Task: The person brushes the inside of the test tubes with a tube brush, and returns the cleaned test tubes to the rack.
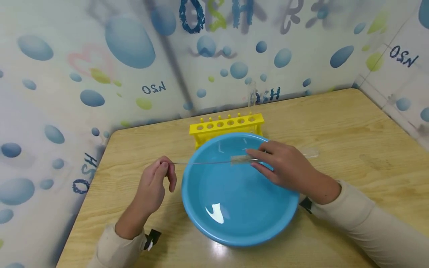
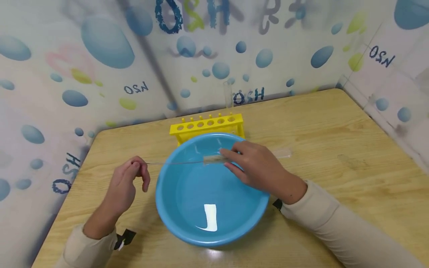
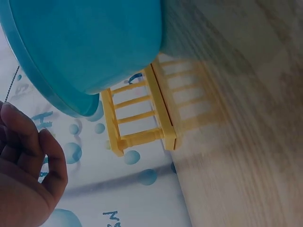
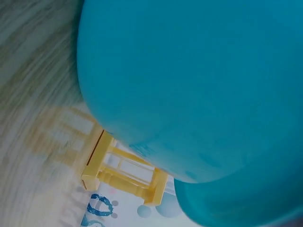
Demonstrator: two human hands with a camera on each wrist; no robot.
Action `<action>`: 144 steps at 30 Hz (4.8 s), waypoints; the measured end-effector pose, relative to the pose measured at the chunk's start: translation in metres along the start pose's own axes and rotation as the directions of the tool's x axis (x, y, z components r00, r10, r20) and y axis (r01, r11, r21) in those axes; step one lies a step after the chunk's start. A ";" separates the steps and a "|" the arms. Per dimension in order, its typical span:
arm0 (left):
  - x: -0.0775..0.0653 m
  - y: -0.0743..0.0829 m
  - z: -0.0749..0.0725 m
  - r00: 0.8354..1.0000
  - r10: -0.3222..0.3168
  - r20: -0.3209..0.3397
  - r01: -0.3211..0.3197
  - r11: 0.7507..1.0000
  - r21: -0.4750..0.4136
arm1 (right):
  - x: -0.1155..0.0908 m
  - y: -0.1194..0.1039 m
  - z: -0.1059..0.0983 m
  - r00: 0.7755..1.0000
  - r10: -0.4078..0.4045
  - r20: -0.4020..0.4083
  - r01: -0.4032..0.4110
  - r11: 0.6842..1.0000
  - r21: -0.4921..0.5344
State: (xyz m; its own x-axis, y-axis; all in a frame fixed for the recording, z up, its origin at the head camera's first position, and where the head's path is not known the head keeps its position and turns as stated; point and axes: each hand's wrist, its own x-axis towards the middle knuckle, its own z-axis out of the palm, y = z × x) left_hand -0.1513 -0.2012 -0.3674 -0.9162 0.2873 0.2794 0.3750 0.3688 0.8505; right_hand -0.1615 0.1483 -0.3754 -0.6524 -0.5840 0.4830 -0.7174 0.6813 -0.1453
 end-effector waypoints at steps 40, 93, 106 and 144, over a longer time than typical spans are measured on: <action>0.014 -0.010 0.042 0.931 0.194 0.311 -0.242 0.962 0.127 | 0.008 -0.012 0.019 0.997 -0.077 0.010 0.077 0.997 0.016; 0.017 -0.011 0.046 0.990 0.057 0.129 -0.058 0.998 0.001 | 0.009 -0.009 0.019 1.000 -0.001 -0.030 0.000 1.000 -0.012; 0.015 -0.010 0.048 0.990 0.059 0.126 -0.074 0.991 0.114 | 0.007 -0.008 0.020 0.999 -0.006 -0.043 0.007 1.000 0.004; 0.012 -0.006 0.048 0.968 0.225 0.110 -0.249 0.906 0.343 | 0.006 -0.007 0.019 0.999 0.012 -0.051 -0.011 0.999 0.032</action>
State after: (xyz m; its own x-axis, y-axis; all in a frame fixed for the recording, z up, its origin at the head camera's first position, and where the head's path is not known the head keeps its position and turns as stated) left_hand -0.1574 -0.1574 -0.3911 -0.7871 0.4585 0.4127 0.6166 0.5654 0.5479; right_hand -0.1651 0.1317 -0.3878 -0.6479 -0.5520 0.5250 -0.7177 0.6732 -0.1779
